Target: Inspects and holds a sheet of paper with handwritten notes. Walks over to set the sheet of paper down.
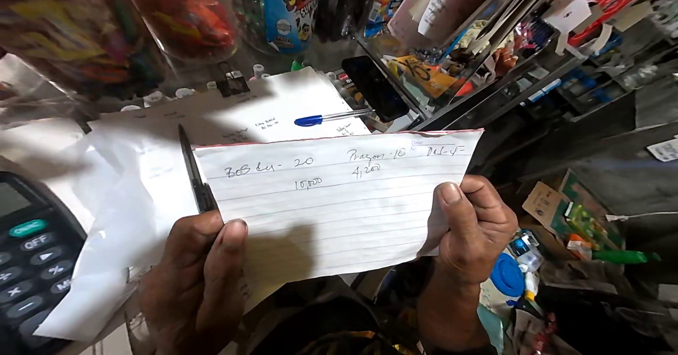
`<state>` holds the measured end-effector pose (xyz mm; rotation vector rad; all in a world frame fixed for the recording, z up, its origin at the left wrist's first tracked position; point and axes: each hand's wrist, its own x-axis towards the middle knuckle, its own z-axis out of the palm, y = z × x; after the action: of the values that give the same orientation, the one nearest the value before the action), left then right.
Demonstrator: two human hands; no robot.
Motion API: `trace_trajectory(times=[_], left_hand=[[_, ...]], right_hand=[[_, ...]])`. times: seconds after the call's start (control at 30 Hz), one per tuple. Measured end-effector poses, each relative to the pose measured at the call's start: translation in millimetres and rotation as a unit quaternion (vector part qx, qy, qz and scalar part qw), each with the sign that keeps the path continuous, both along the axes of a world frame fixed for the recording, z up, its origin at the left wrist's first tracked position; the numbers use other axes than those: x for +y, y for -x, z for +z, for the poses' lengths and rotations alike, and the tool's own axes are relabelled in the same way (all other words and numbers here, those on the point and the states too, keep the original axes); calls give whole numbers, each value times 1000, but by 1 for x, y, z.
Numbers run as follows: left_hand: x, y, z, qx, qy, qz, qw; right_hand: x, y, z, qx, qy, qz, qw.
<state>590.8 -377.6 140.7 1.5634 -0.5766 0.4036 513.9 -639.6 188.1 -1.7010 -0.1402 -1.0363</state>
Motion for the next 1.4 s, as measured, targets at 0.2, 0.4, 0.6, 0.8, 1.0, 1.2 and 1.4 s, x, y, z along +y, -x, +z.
trace_trajectory(times=[0.2, 0.4, 0.6, 0.8, 1.0, 1.2, 1.4], left_hand=[[0, 0, 1, -2, -8, 7, 1000], [0, 0, 0, -3, -10, 7, 1000], [0, 0, -1, -1, 1, 0, 1000], [0, 0, 0, 2, 8, -2, 1000], [0, 0, 1, -1, 1, 2, 1000], [1, 0, 1, 2, 1, -3, 1000], [0, 0, 2, -5, -6, -2, 1000]], right_hand=[[0, 0, 1, 1, 0, 3, 1000], [0, 1, 1, 2, 0, -4, 1000], [0, 2, 1, 0, -2, 1, 1000], [0, 1, 0, -2, -3, 2, 1000], [0, 0, 0, 1, -5, 1, 1000], [-2, -1, -1, 3, -2, -8, 1000], [-3, -1, -1, 9, -4, -9, 1000]])
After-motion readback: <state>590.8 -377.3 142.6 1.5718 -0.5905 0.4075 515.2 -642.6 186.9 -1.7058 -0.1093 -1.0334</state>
